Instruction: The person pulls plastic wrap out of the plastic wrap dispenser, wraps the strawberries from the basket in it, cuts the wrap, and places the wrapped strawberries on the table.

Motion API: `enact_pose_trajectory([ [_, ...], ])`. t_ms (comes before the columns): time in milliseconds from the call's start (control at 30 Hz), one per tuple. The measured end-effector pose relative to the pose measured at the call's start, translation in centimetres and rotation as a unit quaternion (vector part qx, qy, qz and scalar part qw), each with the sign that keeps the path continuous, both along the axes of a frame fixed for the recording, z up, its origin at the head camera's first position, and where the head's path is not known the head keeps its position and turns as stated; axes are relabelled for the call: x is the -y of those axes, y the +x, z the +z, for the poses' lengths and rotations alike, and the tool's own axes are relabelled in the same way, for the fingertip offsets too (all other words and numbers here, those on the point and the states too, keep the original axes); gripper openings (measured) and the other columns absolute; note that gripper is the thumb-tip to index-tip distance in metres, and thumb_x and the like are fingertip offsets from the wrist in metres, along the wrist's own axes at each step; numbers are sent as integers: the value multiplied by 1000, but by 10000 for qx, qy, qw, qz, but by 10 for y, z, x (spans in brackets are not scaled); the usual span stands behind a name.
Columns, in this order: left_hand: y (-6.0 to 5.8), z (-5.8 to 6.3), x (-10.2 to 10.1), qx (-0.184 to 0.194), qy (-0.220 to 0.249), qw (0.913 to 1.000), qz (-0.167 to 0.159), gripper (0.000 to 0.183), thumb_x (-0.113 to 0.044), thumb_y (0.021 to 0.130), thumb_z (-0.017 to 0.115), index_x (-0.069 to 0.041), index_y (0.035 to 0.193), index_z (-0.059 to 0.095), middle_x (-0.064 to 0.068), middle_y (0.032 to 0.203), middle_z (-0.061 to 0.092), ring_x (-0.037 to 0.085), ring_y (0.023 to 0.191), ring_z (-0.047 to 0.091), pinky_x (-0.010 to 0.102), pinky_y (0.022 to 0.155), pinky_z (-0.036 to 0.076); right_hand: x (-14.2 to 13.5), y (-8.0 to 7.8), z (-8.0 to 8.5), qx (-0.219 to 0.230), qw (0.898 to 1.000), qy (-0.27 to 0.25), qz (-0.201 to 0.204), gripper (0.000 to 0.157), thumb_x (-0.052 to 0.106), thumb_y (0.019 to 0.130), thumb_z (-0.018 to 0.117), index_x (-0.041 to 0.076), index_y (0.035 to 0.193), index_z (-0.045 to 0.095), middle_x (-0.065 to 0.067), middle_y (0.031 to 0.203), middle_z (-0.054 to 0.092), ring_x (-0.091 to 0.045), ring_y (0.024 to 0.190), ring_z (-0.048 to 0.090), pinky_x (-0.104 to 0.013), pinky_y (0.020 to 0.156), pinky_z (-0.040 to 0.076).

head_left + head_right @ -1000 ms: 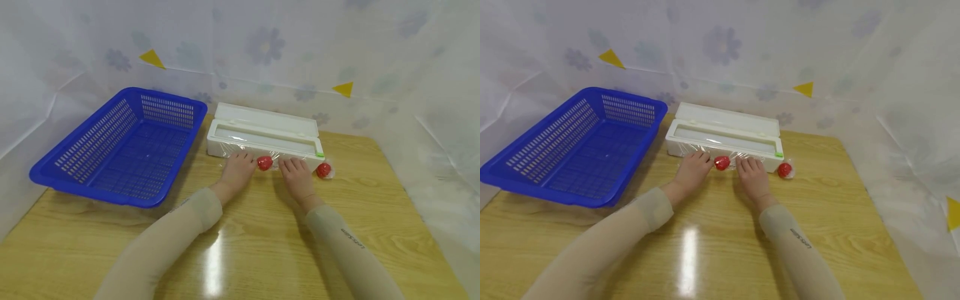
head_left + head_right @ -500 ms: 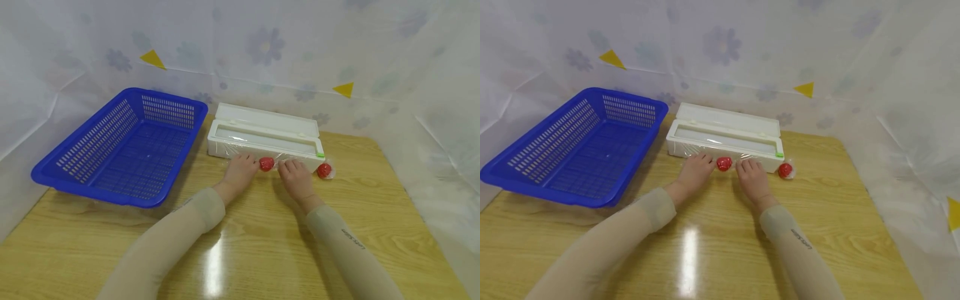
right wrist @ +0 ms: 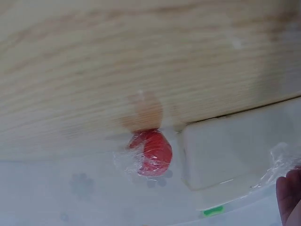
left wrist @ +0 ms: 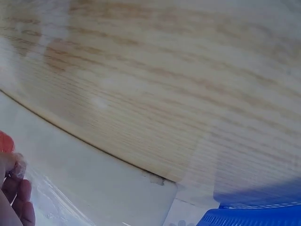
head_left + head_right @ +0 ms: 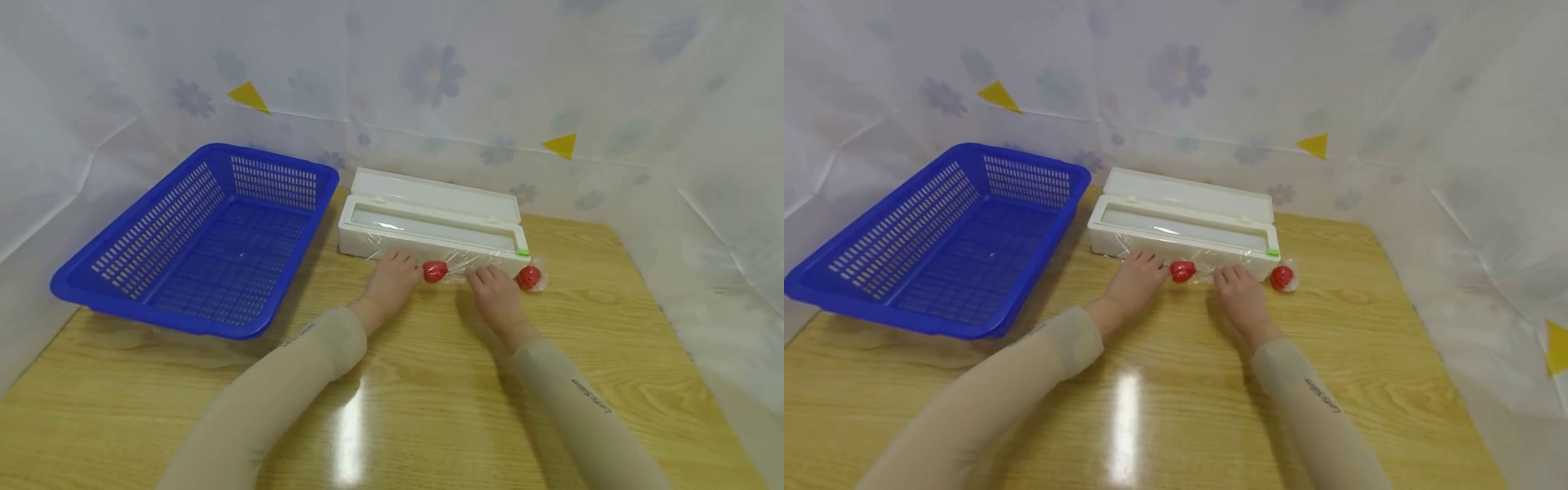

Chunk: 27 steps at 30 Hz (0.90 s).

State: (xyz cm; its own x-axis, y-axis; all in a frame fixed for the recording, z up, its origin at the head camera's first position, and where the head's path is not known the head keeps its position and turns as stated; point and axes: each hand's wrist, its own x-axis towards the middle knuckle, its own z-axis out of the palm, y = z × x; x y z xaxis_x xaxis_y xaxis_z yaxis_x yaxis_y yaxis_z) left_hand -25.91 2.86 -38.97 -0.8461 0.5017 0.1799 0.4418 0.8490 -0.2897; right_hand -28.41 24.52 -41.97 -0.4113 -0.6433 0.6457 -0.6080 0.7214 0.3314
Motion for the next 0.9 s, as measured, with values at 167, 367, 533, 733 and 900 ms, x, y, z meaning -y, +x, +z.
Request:
enact_pose_trajectory([
  [167, 0, -3, 4, -192, 207, 9996, -13, 21, -13, 90, 56, -16, 109, 66, 1, 111, 64, 19, 108, 56, 32, 100, 41, -12, -3, 0, -495, 9980, -377, 126, 12, -10, 76, 57, -6, 85, 64, -16, 72, 61, -31, 68, 57, -38, 59, 51],
  [367, 1, -1, 6, -51, 448, 9989, -84, 24, -10, 91, 54, -13, 113, 63, 4, 107, 64, 19, 102, 59, 32, 93, 47, -23, -1, -3, -23, 9998, 70, 209, 15, -13, 69, 59, -6, 82, 62, -16, 70, 60, -29, 66, 56, -35, 58, 51],
  [533, 3, 2, 4, 303, 461, 9985, 18, 27, -10, 92, 53, -11, 119, 61, 6, 108, 63, 19, 96, 61, 30, 81, 54, -25, 1, -5, 242, 9994, 199, 161, 14, -13, 70, 61, -6, 82, 62, -16, 71, 60, -29, 67, 55, -35, 59, 51],
  [733, 5, 2, 2, 447, 310, 9985, 100, 28, -10, 94, 51, -11, 121, 60, 6, 108, 63, 19, 94, 62, 29, 74, 56, -24, 5, -5, 663, 9971, 334, -141, 16, -11, 72, 62, -4, 87, 64, -15, 76, 62, -29, 72, 56, -35, 62, 52],
  [900, 4, 2, -1, 618, 188, 9978, 151, 30, -11, 94, 51, -11, 123, 58, 6, 110, 63, 19, 95, 62, 29, 74, 56, -23, 11, -4, 932, 9937, 496, -379, 20, -12, 72, 61, -3, 90, 64, -14, 78, 62, -27, 75, 56, -33, 65, 52],
])
